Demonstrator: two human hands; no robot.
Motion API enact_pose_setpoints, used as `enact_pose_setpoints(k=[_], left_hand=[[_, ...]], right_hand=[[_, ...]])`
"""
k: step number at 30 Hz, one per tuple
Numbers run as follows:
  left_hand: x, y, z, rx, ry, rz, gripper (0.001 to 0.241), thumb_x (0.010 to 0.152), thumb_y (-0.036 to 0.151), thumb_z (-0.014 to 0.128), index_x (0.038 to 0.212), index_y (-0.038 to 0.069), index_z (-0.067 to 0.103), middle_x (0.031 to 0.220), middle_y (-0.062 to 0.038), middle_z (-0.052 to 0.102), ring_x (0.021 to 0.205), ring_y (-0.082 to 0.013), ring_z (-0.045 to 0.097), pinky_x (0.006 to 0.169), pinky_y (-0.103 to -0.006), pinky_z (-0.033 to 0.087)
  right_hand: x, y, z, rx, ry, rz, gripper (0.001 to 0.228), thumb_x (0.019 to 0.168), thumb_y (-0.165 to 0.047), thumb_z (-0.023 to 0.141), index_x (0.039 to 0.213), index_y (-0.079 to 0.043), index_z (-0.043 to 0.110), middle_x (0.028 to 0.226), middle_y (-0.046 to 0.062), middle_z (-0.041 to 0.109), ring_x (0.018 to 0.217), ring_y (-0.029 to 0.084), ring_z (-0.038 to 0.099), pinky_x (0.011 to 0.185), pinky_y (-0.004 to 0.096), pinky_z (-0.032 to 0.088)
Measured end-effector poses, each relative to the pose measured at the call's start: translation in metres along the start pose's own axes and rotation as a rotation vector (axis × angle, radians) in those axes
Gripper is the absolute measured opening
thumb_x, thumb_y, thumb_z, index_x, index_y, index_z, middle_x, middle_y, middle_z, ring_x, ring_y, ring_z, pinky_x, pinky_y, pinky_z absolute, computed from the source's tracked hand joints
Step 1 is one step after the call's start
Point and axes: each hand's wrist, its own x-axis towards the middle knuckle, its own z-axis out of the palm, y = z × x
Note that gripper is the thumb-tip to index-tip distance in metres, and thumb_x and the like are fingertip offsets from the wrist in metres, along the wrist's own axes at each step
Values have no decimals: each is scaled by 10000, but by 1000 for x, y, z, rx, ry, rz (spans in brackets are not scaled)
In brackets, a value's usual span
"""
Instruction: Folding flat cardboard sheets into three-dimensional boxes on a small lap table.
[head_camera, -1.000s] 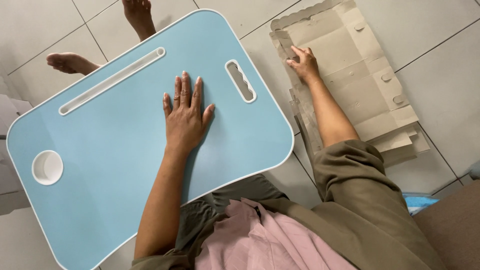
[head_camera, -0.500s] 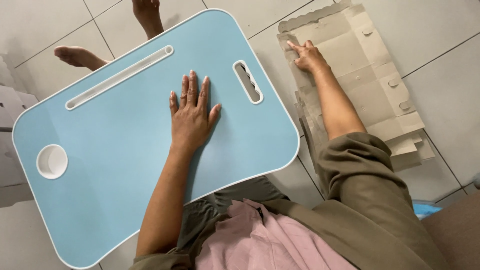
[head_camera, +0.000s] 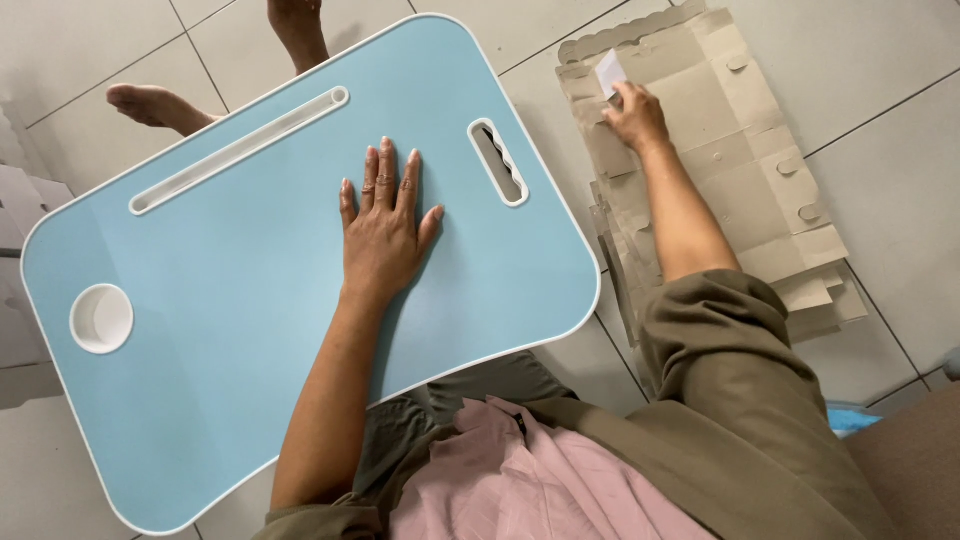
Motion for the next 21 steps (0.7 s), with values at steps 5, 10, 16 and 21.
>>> enact_pose_setpoints(k=[5, 10, 16, 21], left_hand=[[0, 1, -3, 8, -5, 1, 701, 1050, 535, 383, 1619, 135, 300, 1688, -150, 153, 1549, -303, 72, 1204, -579, 68], [-1, 0, -2, 9, -17, 0, 703, 1052, 523, 388, 1624, 131, 278, 1689, -156, 123, 1550, -302, 51, 1202, -603, 78], [0, 1, -1, 13, -35, -11, 705, 1053, 537, 364, 1627, 143, 255, 1692, -143, 115, 1548, -286, 24, 1206, -596, 59], [0, 0, -2, 7, -38, -9, 705, 1055, 542, 351, 1628, 144, 246, 1693, -142, 114, 1545, -285, 9, 1206, -602, 47]], right_hand=[[-3, 21, 26, 55, 63, -80, 370, 930, -115, 653, 1276, 14, 667, 1340, 156, 602, 1159, 345, 595, 991, 436, 479], [-7, -2, 15, -2, 71, -104, 206, 926, -149, 681, 1110, -168, 771, 1451, 151, 459, 1244, 353, 544, 1065, 454, 471], [-13, -44, 9, -224, -50, -47, 380, 1017, -432, 578, 1393, -418, 635, 1592, 87, 292, 1292, 305, 456, 972, 490, 462], [1, -48, 17, -233, -256, 158, 600, 1090, -395, 374, 1620, -144, 251, 1691, 57, 177, 1510, 282, 233, 1087, 659, 344]])
